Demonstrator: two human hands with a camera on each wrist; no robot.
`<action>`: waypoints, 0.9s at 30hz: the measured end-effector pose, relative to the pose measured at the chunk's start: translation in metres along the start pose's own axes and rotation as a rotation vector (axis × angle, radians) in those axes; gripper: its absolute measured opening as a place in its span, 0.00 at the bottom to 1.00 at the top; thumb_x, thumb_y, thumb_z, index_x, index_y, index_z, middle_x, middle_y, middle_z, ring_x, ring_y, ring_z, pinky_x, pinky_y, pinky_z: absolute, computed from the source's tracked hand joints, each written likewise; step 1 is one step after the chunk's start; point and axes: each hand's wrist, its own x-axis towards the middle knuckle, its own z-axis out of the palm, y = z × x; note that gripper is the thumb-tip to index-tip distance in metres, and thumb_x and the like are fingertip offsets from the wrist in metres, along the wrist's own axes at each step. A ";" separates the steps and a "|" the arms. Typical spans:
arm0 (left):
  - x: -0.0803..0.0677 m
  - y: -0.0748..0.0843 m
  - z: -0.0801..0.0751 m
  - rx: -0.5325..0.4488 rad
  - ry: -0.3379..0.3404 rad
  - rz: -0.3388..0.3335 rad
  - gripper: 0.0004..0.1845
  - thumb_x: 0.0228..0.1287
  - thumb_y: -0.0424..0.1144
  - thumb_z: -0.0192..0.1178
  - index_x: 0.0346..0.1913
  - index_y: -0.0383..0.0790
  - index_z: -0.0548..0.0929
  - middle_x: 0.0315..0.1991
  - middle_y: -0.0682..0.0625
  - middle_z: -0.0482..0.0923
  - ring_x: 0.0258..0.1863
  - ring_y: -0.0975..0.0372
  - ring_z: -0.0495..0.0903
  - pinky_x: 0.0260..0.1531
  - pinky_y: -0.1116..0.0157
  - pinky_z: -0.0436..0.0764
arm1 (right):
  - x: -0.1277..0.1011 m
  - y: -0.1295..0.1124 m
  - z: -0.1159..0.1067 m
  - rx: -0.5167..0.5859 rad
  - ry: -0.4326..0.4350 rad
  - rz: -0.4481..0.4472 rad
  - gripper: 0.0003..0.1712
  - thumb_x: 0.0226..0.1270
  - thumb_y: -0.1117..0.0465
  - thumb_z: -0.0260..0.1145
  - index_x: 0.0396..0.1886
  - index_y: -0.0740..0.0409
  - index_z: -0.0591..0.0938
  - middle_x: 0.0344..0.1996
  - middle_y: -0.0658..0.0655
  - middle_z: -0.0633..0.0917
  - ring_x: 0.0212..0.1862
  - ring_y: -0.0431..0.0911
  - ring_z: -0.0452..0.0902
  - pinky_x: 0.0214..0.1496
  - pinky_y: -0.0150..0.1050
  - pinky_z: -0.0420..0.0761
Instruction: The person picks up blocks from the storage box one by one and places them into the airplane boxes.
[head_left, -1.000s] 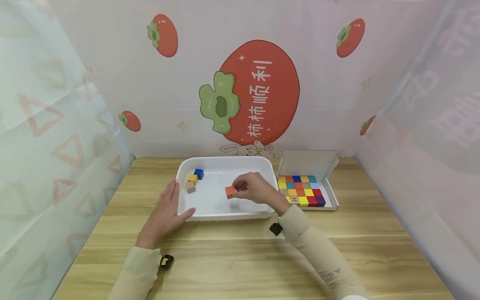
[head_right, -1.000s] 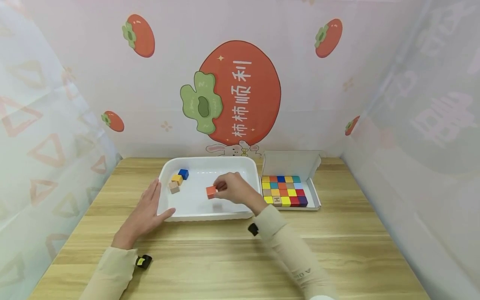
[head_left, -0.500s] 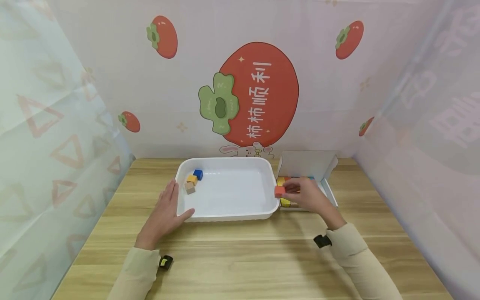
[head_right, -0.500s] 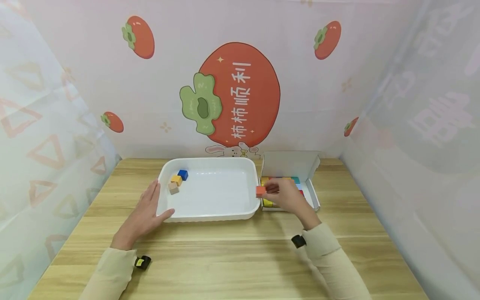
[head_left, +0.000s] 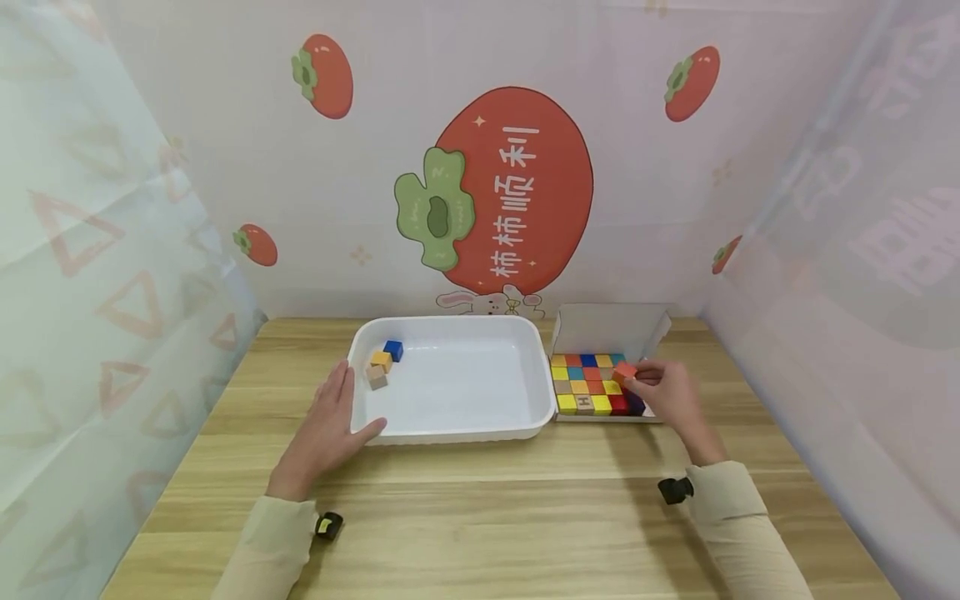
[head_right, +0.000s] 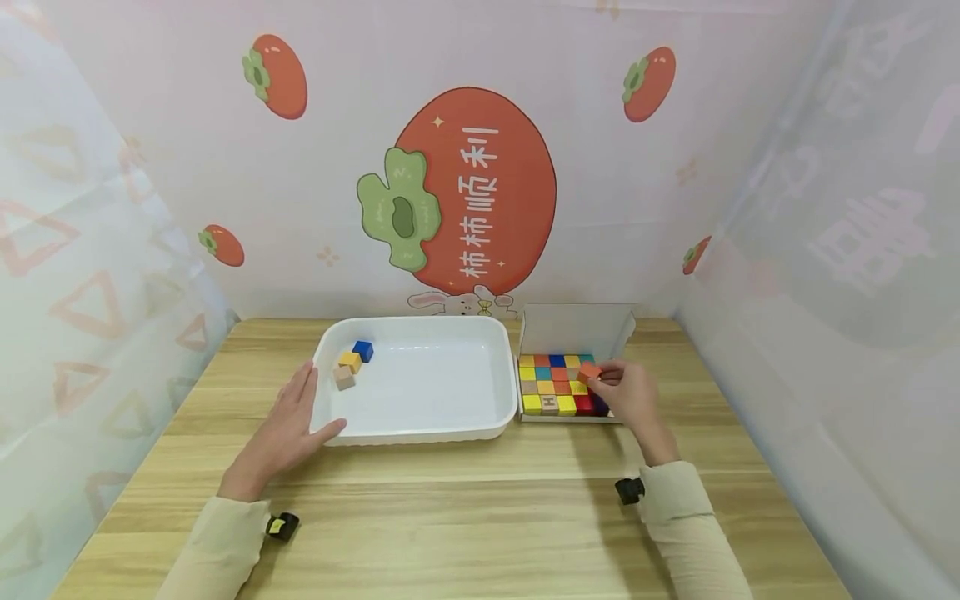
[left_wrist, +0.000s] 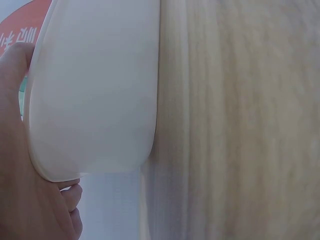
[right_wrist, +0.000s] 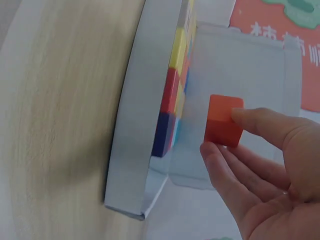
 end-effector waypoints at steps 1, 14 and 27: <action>0.000 0.000 0.000 0.001 -0.001 -0.003 0.62 0.70 0.65 0.61 0.85 0.30 0.37 0.88 0.35 0.32 0.86 0.39 0.38 0.82 0.34 0.49 | 0.001 0.002 -0.001 -0.007 0.019 0.020 0.21 0.72 0.59 0.73 0.55 0.72 0.86 0.48 0.73 0.90 0.49 0.64 0.90 0.46 0.52 0.91; -0.003 0.000 0.000 0.001 0.008 0.002 0.62 0.70 0.66 0.61 0.85 0.30 0.38 0.87 0.35 0.33 0.86 0.39 0.39 0.82 0.34 0.49 | 0.017 0.012 0.003 -0.010 0.149 0.299 0.28 0.73 0.48 0.71 0.58 0.69 0.85 0.52 0.70 0.89 0.51 0.61 0.85 0.52 0.52 0.89; -0.003 0.002 0.000 0.002 0.021 0.010 0.63 0.68 0.70 0.59 0.85 0.29 0.41 0.87 0.34 0.35 0.86 0.38 0.40 0.82 0.34 0.50 | 0.034 0.019 0.027 -0.083 0.358 0.290 0.23 0.66 0.52 0.76 0.26 0.70 0.88 0.27 0.66 0.89 0.34 0.57 0.80 0.31 0.40 0.69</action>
